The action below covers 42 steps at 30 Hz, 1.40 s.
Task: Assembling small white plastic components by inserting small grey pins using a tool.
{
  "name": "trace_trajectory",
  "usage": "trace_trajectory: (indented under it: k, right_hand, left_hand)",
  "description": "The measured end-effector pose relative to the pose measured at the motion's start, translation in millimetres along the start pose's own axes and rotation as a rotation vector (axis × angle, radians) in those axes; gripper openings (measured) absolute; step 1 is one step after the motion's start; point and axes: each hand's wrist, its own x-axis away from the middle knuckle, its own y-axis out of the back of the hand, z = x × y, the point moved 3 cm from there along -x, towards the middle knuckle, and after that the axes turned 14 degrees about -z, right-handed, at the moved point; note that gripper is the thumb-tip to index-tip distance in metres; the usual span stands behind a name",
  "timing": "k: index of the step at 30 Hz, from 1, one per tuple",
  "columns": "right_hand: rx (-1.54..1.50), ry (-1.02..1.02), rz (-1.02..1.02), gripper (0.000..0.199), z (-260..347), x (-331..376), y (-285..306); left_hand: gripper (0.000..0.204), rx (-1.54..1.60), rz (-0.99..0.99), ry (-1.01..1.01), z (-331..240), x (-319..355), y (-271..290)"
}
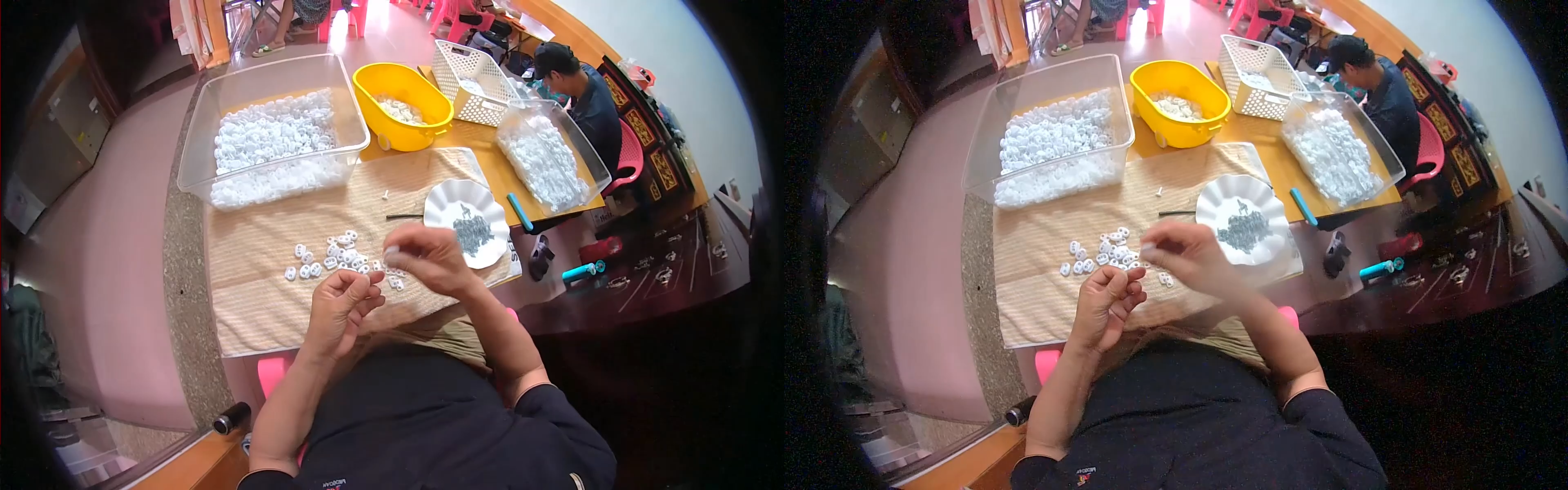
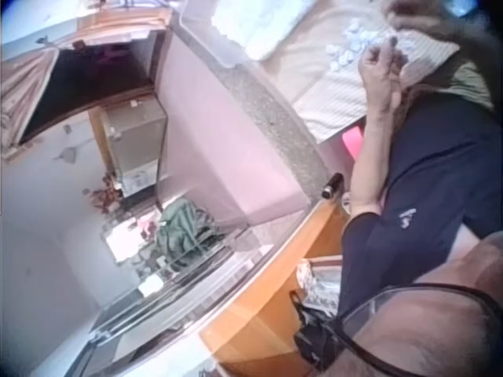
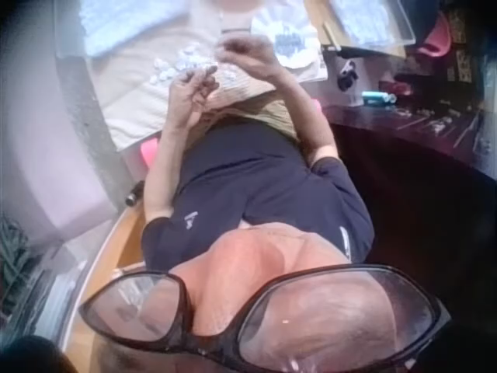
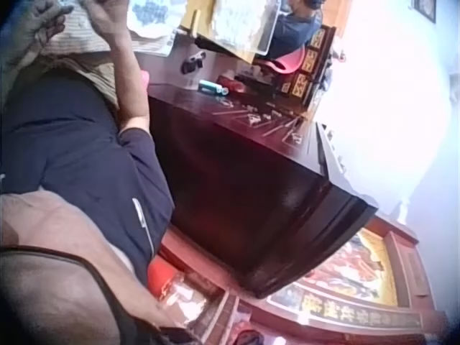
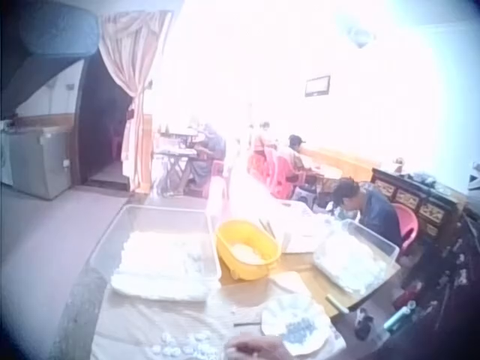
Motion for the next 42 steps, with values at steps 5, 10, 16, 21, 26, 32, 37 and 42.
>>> trace_trajectory:
  k: [5,10,16,21,26,32,37,42]
  right_hand:
    - [0.430,0.459,-0.323,0.014,48,-43,31]
    - [0.498,0.706,-0.623,0.013,74,-96,52]
    - [0.887,0.712,-0.695,0.026,28,-177,102]
    - [0.672,0.441,-0.573,0.022,10,-149,96]
    - [0.536,0.285,-0.559,0.017,2,-85,114]
    - [0.610,0.272,-0.622,0.015,-13,-26,159]
    - [0.874,0.186,-0.814,0.017,-31,14,222]
    - [1.240,0.030,-0.856,0.020,-46,25,240]
  left_hand:
    - [0.011,-0.081,-0.038,-0.162,-3,-1,3]
    - [0.010,-0.177,-0.086,-0.270,-2,2,1]
    - [0.008,-0.307,-0.104,-0.434,0,16,-11]
    - [0.009,-0.508,-0.117,-0.865,-12,43,-25]
    - [0.024,-0.805,0.132,-1.392,-26,88,-40]
    - [0.035,-0.077,0.093,-1.714,-24,157,-58]
    - [0.038,0.207,0.317,-1.904,-33,185,-83]
    - [0.036,0.373,0.476,-1.874,-32,198,-99]
